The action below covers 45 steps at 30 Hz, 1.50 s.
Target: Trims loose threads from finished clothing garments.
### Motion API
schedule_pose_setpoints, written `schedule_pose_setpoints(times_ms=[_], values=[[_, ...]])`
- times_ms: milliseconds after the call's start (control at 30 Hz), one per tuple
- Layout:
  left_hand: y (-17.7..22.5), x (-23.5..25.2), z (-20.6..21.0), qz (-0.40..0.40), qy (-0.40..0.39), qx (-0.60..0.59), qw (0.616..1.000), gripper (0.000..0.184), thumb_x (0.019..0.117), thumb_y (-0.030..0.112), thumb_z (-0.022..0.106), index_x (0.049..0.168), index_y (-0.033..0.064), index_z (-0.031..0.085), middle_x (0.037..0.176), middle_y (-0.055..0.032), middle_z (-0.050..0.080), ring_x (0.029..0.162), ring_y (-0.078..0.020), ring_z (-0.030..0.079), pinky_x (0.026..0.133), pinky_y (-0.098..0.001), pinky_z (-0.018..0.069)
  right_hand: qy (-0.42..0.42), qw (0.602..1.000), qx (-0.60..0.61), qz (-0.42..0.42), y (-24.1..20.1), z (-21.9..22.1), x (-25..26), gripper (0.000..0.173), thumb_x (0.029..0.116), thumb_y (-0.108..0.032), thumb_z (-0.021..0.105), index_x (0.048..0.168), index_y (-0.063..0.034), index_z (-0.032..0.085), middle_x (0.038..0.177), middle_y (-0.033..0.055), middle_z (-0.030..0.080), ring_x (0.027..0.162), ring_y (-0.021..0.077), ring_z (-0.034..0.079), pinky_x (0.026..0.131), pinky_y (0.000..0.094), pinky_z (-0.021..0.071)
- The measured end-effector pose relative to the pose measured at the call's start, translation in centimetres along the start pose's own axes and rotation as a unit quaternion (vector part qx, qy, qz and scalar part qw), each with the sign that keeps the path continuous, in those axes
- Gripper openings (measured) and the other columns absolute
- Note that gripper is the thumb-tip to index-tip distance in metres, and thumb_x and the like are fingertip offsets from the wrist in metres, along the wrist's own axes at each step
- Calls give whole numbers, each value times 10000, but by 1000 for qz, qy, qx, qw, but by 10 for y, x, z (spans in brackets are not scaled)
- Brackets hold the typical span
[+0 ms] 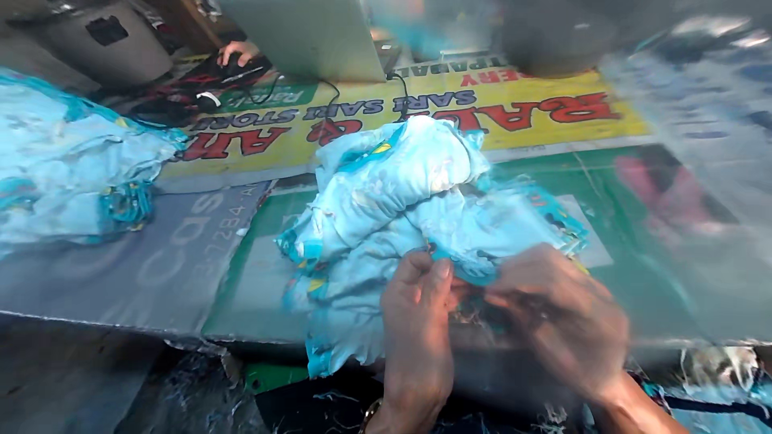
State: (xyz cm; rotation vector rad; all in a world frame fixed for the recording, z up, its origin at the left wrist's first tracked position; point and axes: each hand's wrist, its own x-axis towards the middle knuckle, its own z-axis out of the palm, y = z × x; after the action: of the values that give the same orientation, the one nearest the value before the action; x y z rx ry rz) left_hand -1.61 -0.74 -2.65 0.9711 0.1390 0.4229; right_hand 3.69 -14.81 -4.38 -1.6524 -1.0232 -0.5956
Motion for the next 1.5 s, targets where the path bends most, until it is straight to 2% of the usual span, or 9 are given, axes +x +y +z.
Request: schedule_pose_setpoints(times_ms=[300,500,767,933,1067,1167,1233,1400,1500], values=[[3,3,-2,15,1,-13,1000,148,1054,73,478,978,48,602,844,-64,696,736,-122,718,708,-289,631,-46,997,48,23,-8,-7,-18,147,1051,-197,580,986,-68,608,965,29,640,971,26,629,848,132,518],[7,11,-18,205,-63,218,952,101,1094,219,455,1068,174,541,832,127,672,762,-6,691,729,-215,608,-40,991,117,53,-8,-10,-11,182,1065,-220,565,986,-59,596,951,15,623,936,-6,616,817,118,510],[15,20,-18,96,8,129,987,190,1080,154,418,1051,114,601,822,22,646,752,-55,656,740,-231,578,-108,993,13,37,-3,-1,-12,106,1031,-163,574,1018,-73,628,936,43,648,862,39,621,719,138,503],[13,22,-21,149,-9,146,978,190,1093,156,396,1073,137,584,788,64,626,705,-16,629,688,-180,549,-90,995,31,21,-9,0,-8,128,1044,-170,557,1000,-63,612,925,47,636,884,44,617,749,135,500],[15,24,-14,65,32,70,995,249,1098,143,352,1065,112,597,811,15,657,707,-50,668,658,-211,589,-80,996,30,24,-14,3,-4,125,1018,-192,613,1019,-67,615,939,41,644,890,28,620,747,120,499],[17,27,-15,16,51,17,998,275,1108,165,339,1027,94,592,783,-18,653,695,-81,670,656,-248,594,-69,996,-8,63,-17,2,-6,290,951,-312,684,1132,-101,600,972,15,653,811,-17,610,651,112,494],[18,28,-16,1,57,-13,998,288,1106,157,338,1008,88,600,787,-30,657,698,-90,670,663,-256,592,-61,994,-32,85,-16,0,-7,326,960,-341,651,1175,-103,590,1007,7,669,835,-31,620,680,118,511],[21,29,-12,-46,73,-49,995,308,1115,173,324,978,87,586,742,-32,624,620,-80,621,580,-225,548,-4,990,-125,68,-11,10,0,221,976,-264,691,1110,-87,693,1001,47,709,850,23,639,710,148,503],[23,27,-9,-38,84,-60,994,299,1113,163,330,991,79,590,755,-47,665,659,-96,681,617,-244,592,14,986,-161,40,-12,17,3,204,979,-264,696,1097,-98,707,980,62,713,810,63,639,674,187,486]])
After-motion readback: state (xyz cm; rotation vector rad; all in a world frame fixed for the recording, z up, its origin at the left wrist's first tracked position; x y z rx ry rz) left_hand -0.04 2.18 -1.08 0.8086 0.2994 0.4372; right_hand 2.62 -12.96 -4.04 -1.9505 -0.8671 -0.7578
